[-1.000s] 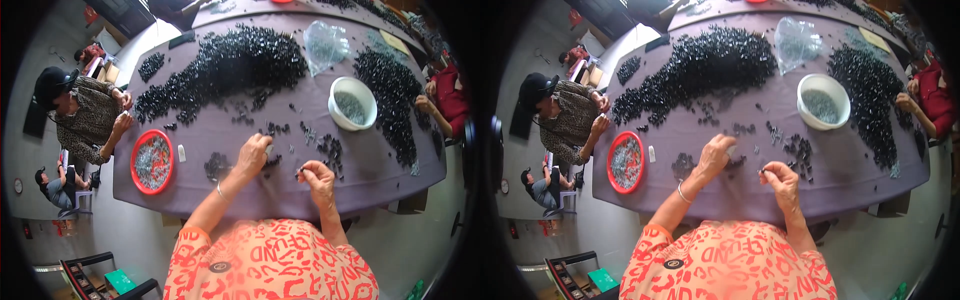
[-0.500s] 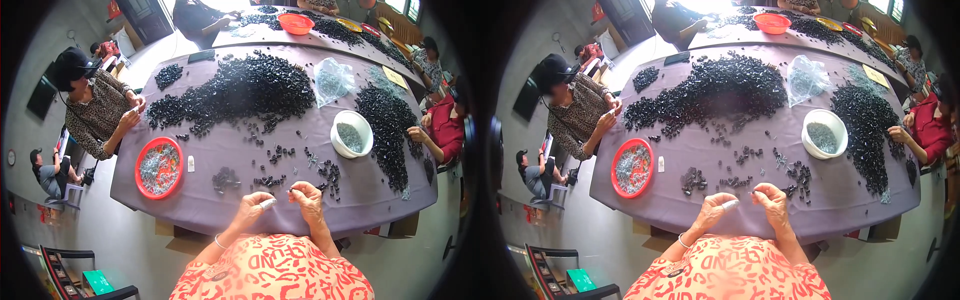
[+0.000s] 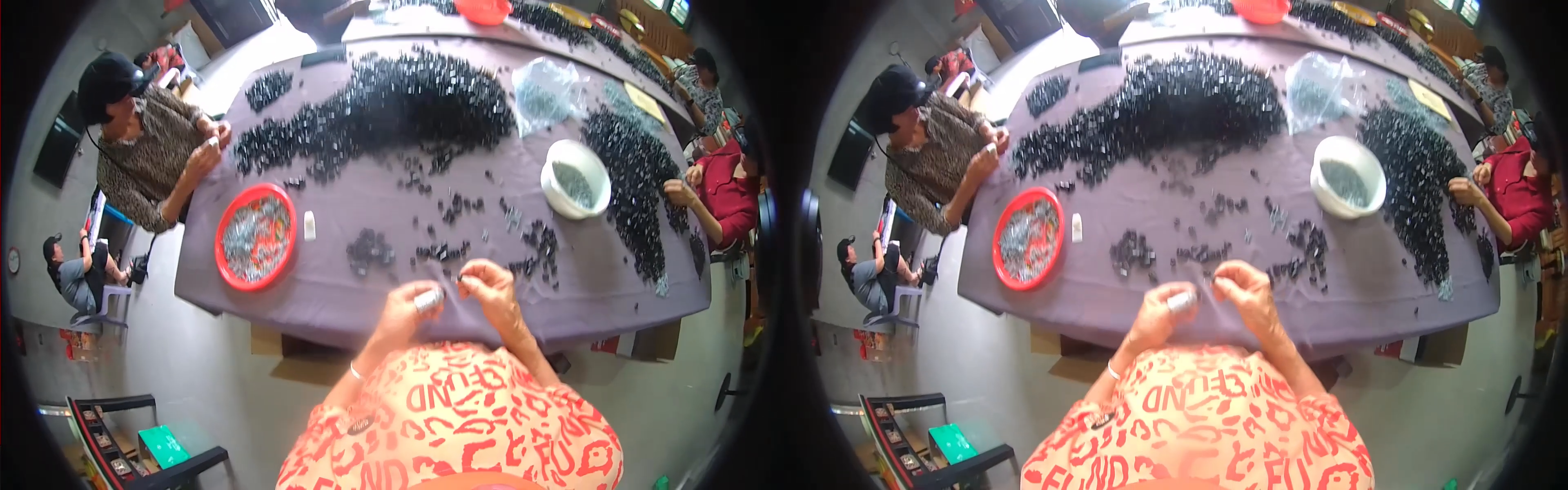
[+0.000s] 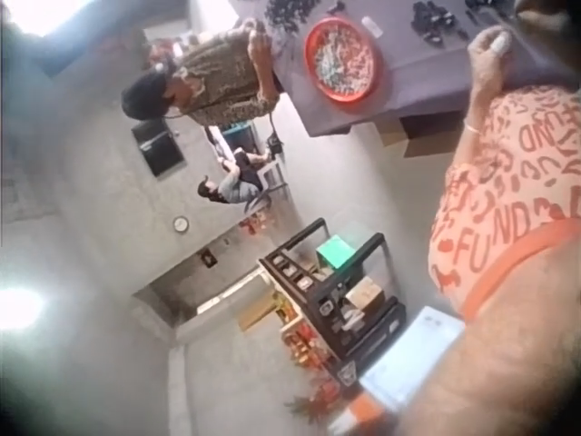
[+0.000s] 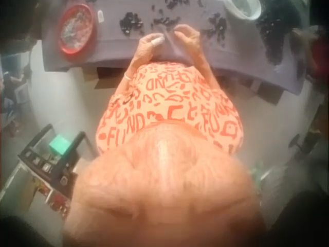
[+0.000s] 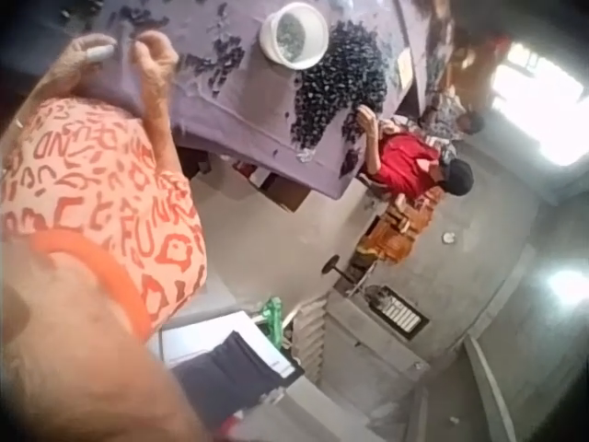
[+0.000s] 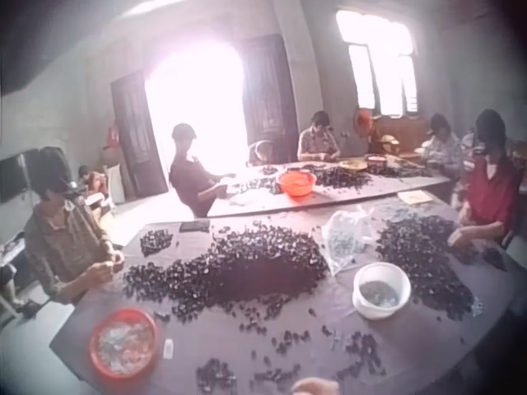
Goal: The person assembles small plastic components by picking up springs and plastic parts from the table and inserting the springs into the plastic parts by hand.
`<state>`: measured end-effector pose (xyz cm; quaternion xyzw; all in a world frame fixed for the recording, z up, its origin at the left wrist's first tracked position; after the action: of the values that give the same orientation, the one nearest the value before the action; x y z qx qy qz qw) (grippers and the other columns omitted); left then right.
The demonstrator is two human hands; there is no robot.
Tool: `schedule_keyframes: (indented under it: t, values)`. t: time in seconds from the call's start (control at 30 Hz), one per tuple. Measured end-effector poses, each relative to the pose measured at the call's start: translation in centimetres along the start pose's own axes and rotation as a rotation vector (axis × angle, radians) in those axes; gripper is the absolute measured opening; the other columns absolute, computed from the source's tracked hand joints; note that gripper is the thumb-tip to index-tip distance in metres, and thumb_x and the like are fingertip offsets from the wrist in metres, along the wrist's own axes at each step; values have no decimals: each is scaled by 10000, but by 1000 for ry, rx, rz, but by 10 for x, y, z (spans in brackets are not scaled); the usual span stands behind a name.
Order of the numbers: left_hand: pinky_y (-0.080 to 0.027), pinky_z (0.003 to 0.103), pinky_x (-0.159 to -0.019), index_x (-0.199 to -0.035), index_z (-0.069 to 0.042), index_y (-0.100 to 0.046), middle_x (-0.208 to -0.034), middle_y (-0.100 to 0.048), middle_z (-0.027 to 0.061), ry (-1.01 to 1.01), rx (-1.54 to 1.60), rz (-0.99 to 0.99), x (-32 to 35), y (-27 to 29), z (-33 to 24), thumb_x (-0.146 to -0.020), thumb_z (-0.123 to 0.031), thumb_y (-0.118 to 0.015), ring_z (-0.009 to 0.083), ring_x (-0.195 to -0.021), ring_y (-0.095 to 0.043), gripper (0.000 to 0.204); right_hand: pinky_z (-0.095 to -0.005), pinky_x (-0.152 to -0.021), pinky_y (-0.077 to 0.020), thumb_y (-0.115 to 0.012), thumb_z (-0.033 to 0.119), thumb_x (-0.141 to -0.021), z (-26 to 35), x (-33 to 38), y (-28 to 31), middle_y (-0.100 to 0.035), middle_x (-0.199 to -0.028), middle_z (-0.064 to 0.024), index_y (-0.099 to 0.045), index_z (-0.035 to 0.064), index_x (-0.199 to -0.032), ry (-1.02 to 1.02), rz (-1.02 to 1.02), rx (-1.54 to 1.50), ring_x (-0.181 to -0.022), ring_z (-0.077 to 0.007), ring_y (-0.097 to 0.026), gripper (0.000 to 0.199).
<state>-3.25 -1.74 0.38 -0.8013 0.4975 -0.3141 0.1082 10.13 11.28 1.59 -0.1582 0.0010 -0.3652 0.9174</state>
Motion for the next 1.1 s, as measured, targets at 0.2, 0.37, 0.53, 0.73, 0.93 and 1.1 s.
schedule_keyframes:
  t: [0.2,0.37,0.53,0.73,0.93,1.1]
  values:
    - [-521,267,-652,-1063,39,-608,-882,-656,108,-255,219,102,-4,-14,-27,-873,-8,-587,153,-743,-627,197,-225,-664,-476,-596,-3,-857,21,5,-6,-644,-826,-44,-616,-12,-984,144,-14,-14,-722,-97,-593,128]
    - [-534,258,-682,-1092,29,-607,-941,-671,96,-228,284,135,2,-17,-24,-869,-57,-628,136,-787,-643,240,-217,-724,-482,-597,-26,-868,35,18,-19,-635,-874,-35,-611,-16,-1004,200,-37,80,-774,-88,-596,138]
    - [-537,260,-696,-1096,29,-606,-945,-670,104,-217,298,156,10,-17,-17,-865,-52,-631,142,-801,-646,246,-196,-738,-442,-556,-95,-867,42,29,-26,-561,-919,-33,-578,-41,-990,350,18,250,-817,-78,-545,136]
    - [-535,265,-698,-1088,33,-600,-934,-674,104,-249,291,170,13,-18,-9,-850,-62,-654,149,-798,-652,262,-188,-738,-422,-539,-138,-855,40,33,-26,-527,-926,-26,-565,-36,-998,386,26,352,-822,-72,-517,177]
    - [-527,264,-702,-1083,31,-598,-919,-677,96,-272,199,105,11,-19,-8,-843,-73,-665,146,-800,-654,270,-183,-739,-415,-538,-145,-851,36,30,-23,-527,-925,-25,-566,-36,-1000,414,15,384,-818,-69,-508,186]
    - [-523,259,-705,-1075,31,-597,-924,-673,99,-259,227,110,10,-16,-7,-850,-70,-655,147,-815,-652,254,-188,-745,-424,-546,-132,-854,35,29,-22,-532,-926,-27,-568,-39,-999,388,4,378,-822,-75,-520,174]
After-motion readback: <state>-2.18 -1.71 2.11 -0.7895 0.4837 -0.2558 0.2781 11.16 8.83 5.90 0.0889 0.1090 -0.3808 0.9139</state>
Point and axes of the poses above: each hand's wrist, its own x-axis away from the middle knuckle, its own y-axis out of the back of the hand, z = x × y, the point moved 1 cm from there along -x, towards the middle knuckle
